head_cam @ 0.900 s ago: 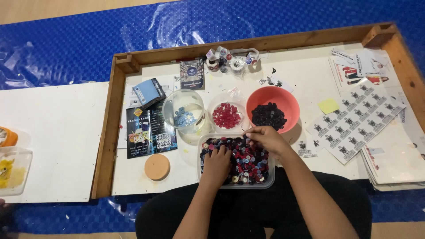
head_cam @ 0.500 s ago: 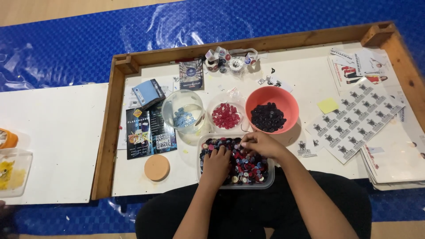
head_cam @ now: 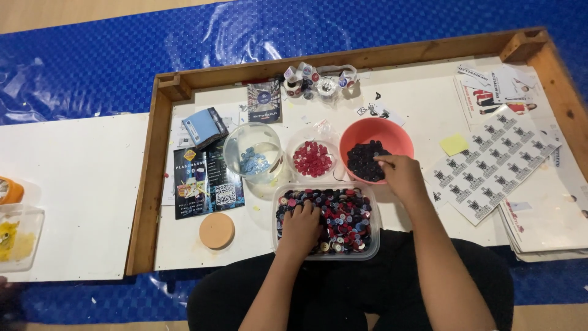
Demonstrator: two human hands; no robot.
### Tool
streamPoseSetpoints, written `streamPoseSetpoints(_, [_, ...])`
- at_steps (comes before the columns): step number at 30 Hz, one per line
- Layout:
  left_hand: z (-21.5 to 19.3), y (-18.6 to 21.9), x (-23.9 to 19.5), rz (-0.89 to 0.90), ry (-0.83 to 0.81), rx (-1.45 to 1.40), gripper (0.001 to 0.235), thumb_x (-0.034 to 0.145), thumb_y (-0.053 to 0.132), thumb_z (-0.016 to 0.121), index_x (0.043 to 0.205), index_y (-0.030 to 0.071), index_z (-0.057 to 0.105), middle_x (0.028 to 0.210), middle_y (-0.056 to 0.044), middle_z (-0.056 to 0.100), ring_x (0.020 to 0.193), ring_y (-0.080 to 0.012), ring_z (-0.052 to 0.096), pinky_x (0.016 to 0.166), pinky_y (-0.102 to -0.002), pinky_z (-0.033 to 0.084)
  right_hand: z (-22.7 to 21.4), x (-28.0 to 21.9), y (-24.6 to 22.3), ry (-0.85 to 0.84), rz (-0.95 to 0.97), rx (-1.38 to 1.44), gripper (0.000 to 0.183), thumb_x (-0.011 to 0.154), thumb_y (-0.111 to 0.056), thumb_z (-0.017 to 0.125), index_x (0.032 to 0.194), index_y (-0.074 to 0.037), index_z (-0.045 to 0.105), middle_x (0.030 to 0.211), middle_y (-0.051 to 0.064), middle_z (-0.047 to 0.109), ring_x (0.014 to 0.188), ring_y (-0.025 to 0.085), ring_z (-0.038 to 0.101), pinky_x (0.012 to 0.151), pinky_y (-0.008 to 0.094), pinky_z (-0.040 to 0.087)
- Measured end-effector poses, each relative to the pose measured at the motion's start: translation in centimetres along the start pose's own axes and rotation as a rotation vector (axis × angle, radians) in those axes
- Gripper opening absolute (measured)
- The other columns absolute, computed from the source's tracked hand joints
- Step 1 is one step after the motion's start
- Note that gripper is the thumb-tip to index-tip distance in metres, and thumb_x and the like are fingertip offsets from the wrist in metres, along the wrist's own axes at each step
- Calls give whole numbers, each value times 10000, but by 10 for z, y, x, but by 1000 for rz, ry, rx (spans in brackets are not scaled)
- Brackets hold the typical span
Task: The person sits on a blue mat and sorts bottle caps from a clear plastic container into a pink bowl. They repeatedly pick up caps with both hands and place them into the bowl.
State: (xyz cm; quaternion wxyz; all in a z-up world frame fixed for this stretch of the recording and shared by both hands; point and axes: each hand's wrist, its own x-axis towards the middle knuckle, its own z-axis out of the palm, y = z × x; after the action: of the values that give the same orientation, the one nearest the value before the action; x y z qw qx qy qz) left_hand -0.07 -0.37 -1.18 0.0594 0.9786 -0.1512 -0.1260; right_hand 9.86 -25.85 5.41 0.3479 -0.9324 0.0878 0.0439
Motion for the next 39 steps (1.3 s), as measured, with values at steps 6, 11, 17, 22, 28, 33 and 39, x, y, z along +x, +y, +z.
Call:
streamPoseSetpoints(6, [-6,36,-5,171,102,-86,426,928,272,681,1330,147,615,1323,-125,592,1222,-342,583,912,-501,500,-49,-38,-48,107,-50,24,280,990,-65,614,1196,-147,786,1109,147,753,1029,336,721,851,389,590])
streamPoseSetpoints(11, [29,40,10,270,303,-90,499,856,406,721,1322,261,618,1359,-41,593,1224,-297,591,925,-489,502,-63,-68,-65,2,-48,-59,274,1014,-143,588,1222,-145,767,1130,159,744,1064,363,706,908,443,568])
streamPoseSetpoints(17, [25,13,14,69,361,43,273,866,377,689,1128,307,663,1227,7,622,1125,-291,598,794,-488,509,-59,-112,-91,-306,-22,-200,339,976,-225,559,1265,-163,725,1137,194,754,1127,397,699,984,504,553])
streamPoseSetpoints(22, [3,-9,0,-31,174,17,123,915,201,655,1038,205,661,1155,-24,615,1069,-310,603,788,-472,504,-18,-112,-49,-426,-286,-267,316,940,-128,610,1236,-75,708,1140,215,744,1139,405,689,976,486,551])
streamPoseSetpoints(28, [18,-21,0,-28,-7,-74,315,763,139,822,1066,159,738,1089,-44,665,1043,-315,627,759,-475,577,53,-72,0,-397,-401,-391,273,904,-227,680,1164,-154,718,1060,112,743,1109,321,683,958,438,546])
streamPoseSetpoints(33, [18,-32,-2,20,-129,-117,251,787,298,831,982,148,782,1035,-58,705,991,-316,651,775,-490,566,134,-55,31,-410,-701,-270,291,884,-172,715,1148,-55,678,1087,181,691,1135,372,625,1003,462,501])
streamPoseSetpoints(39, [-15,-26,-18,22,-101,-156,204,832,115,545,634,79,578,666,-97,628,616,-369,588,556,-493,431,140,-44,29,-390,-669,-511,148,866,-182,710,877,-35,707,946,140,638,1021,359,590,844,496,499])
